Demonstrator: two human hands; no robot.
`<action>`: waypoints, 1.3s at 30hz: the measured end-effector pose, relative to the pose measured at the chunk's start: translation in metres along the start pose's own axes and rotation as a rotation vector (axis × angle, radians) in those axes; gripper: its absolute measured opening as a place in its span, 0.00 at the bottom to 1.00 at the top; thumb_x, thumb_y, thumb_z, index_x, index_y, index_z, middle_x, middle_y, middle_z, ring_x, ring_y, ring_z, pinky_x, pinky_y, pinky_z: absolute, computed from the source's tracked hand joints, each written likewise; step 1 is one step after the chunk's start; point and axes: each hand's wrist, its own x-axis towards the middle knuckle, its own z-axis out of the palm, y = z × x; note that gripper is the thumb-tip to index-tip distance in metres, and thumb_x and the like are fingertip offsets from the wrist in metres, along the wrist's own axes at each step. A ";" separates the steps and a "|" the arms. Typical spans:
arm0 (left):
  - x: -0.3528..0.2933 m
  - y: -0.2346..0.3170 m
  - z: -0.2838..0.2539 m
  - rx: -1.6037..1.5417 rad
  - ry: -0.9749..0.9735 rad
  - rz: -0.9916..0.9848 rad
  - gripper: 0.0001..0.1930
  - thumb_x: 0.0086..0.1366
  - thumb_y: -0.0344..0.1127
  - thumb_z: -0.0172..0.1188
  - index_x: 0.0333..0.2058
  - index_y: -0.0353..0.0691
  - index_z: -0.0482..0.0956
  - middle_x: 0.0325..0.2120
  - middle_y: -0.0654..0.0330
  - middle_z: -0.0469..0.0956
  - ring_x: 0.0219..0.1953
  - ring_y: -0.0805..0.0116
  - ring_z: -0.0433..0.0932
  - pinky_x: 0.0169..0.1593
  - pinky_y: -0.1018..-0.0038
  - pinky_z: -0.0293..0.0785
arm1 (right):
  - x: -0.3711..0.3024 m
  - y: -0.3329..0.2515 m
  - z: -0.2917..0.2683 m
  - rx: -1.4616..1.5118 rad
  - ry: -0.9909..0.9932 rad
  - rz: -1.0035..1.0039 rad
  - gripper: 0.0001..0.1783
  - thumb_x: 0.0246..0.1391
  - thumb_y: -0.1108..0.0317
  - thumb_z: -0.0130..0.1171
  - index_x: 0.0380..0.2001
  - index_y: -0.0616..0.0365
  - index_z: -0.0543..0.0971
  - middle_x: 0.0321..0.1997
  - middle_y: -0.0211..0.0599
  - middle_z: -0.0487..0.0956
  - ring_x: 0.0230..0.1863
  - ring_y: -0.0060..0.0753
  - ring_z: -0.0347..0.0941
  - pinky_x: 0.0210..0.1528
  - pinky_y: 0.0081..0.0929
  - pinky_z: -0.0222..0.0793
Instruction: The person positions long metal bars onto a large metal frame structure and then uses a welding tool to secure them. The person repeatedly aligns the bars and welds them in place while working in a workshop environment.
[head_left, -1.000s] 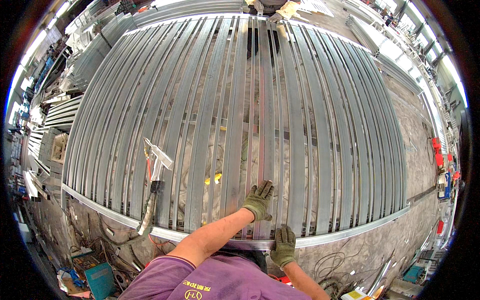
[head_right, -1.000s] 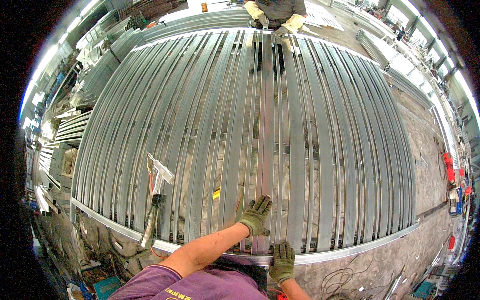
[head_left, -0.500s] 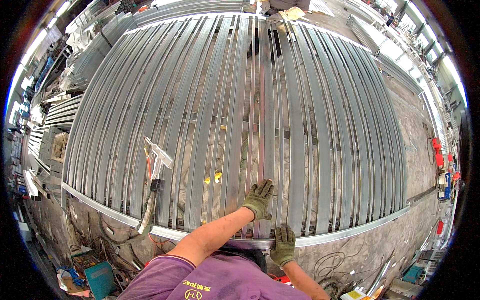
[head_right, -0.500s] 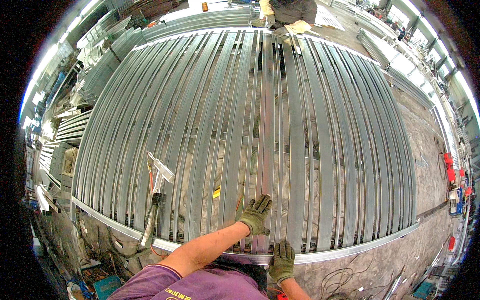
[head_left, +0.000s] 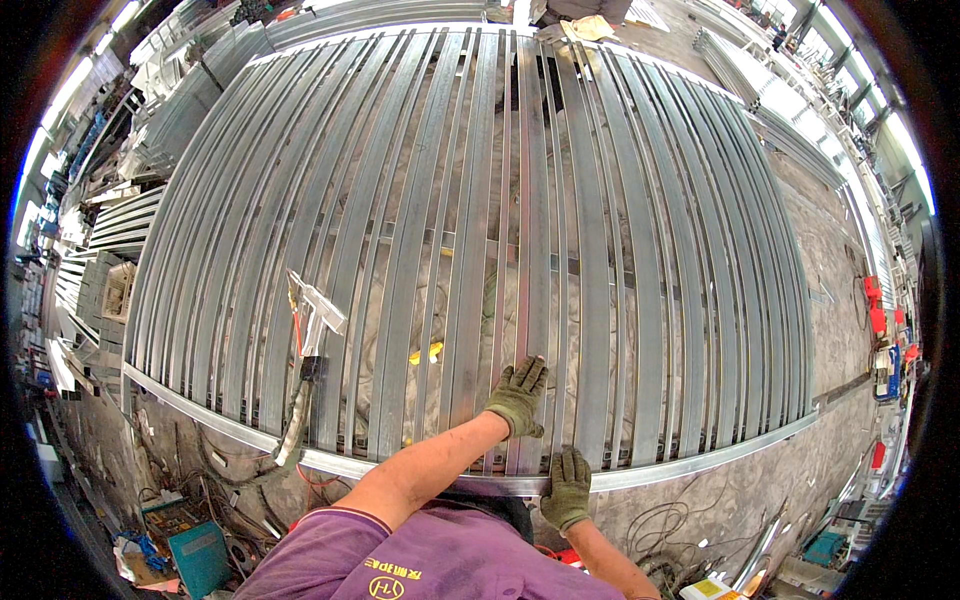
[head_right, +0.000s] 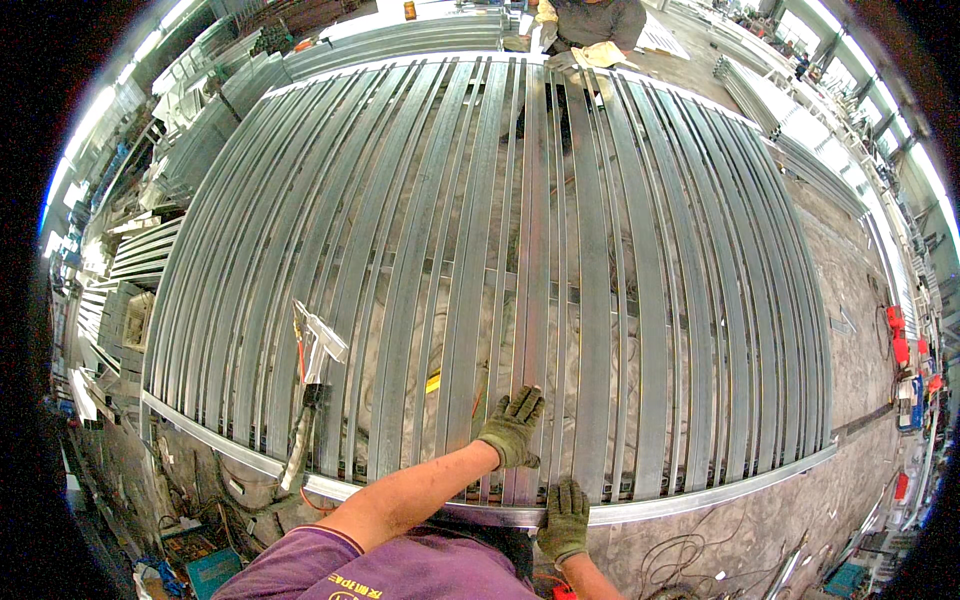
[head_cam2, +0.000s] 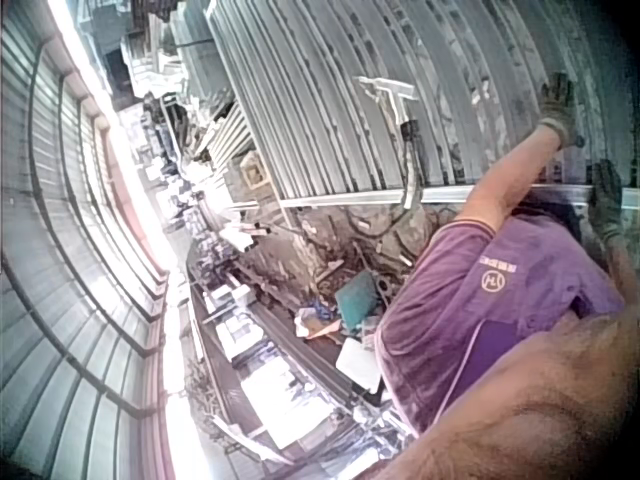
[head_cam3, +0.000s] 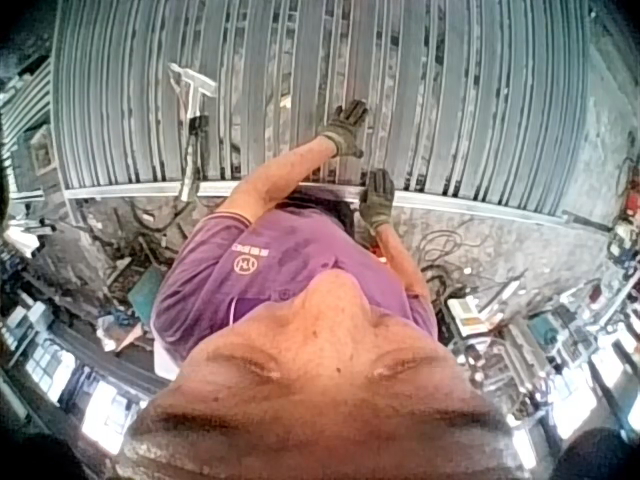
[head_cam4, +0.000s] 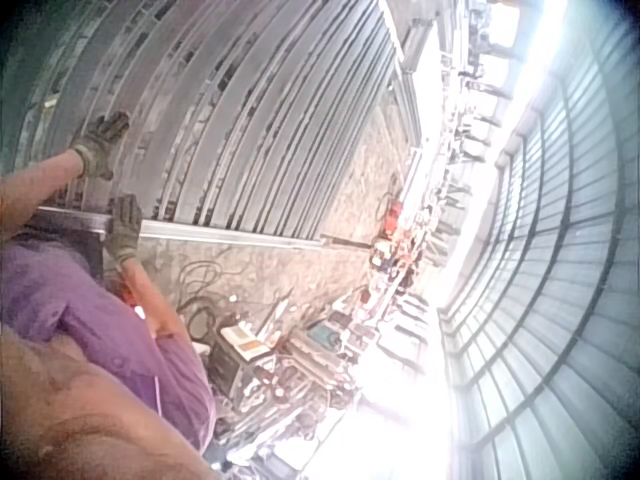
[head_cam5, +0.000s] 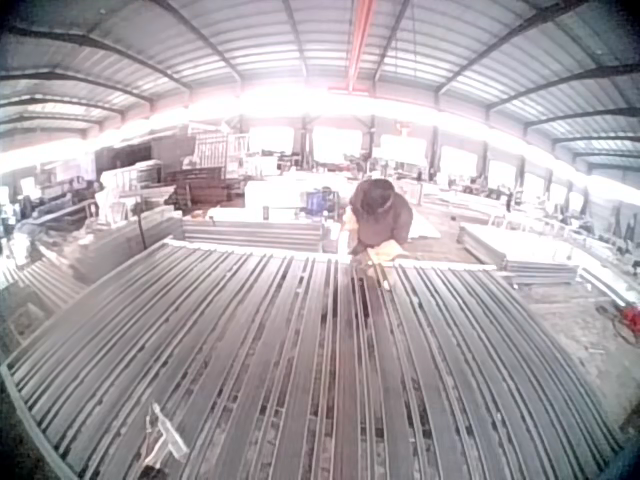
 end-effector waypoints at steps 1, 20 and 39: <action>0.000 -0.001 0.001 0.000 0.003 0.002 0.70 0.55 0.74 0.66 0.78 0.36 0.35 0.80 0.48 0.30 0.82 0.50 0.28 0.80 0.49 0.34 | 0.001 -0.001 -0.001 -0.005 0.003 -0.003 0.40 0.49 0.65 0.59 0.67 0.65 0.70 0.76 0.59 0.61 0.78 0.67 0.53 0.77 0.63 0.46; 0.003 0.001 -0.007 -0.005 -0.051 -0.004 0.70 0.56 0.74 0.65 0.78 0.37 0.31 0.80 0.48 0.27 0.81 0.52 0.26 0.81 0.54 0.31 | 0.005 -0.002 -0.002 -0.037 0.092 -0.022 0.37 0.47 0.67 0.61 0.64 0.65 0.72 0.72 0.59 0.67 0.73 0.66 0.60 0.75 0.61 0.55; 0.003 0.005 0.035 -0.005 0.141 -0.102 0.70 0.51 0.72 0.71 0.78 0.37 0.40 0.80 0.47 0.34 0.81 0.47 0.33 0.80 0.53 0.35 | 0.002 0.031 -0.061 0.435 -0.031 0.043 0.38 0.53 0.67 0.64 0.69 0.57 0.71 0.75 0.51 0.66 0.75 0.59 0.61 0.76 0.49 0.57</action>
